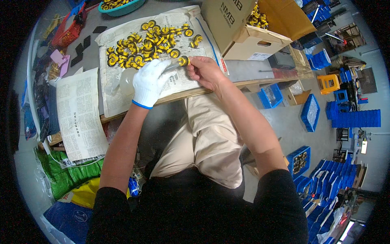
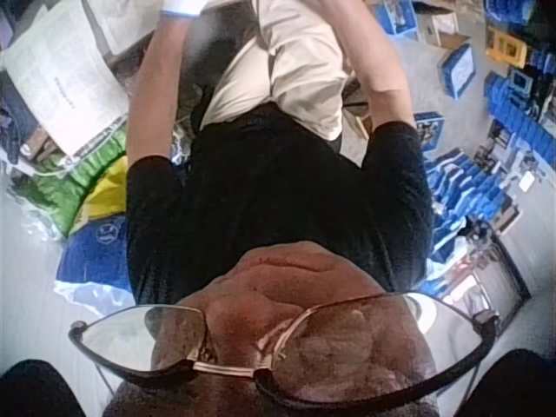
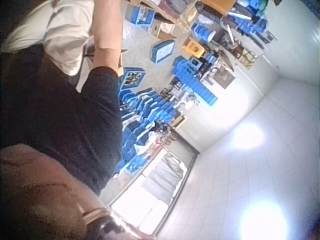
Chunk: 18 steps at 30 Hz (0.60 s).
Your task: The person sorts small yellow and black mechanical parts by hand at a workbench, inspecting them one by one.
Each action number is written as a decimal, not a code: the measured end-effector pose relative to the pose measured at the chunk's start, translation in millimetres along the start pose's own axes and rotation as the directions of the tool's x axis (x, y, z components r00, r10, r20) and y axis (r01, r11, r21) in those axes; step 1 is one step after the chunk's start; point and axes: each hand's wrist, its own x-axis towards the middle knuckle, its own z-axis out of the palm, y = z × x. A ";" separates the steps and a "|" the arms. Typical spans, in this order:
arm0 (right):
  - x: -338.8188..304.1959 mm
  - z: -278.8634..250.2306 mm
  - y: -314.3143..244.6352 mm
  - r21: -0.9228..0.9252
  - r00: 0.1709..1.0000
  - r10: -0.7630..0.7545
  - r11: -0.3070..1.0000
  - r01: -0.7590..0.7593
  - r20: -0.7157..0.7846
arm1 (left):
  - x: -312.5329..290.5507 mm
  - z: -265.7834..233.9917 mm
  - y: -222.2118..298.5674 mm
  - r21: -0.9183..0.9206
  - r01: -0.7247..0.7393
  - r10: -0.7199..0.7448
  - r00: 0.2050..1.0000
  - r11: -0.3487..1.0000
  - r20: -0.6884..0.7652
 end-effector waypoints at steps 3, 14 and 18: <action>-1.4 0.1 -0.7 0.011 1.000 -0.004 1.000 0.004 0.014 | 0.4 0.8 -0.1 -0.006 -0.014 0.014 1.000 1.000 -0.017; -5.9 4.3 -3.4 0.027 1.000 -0.001 1.000 0.000 0.022 | 0.2 -1.8 0.8 0.000 -0.011 0.011 1.000 1.000 -0.006; -5.3 -0.9 -3.7 0.044 1.000 0.005 0.999 -0.007 0.029 | 3.9 -2.8 5.4 0.020 0.102 -0.102 0.995 0.995 -0.012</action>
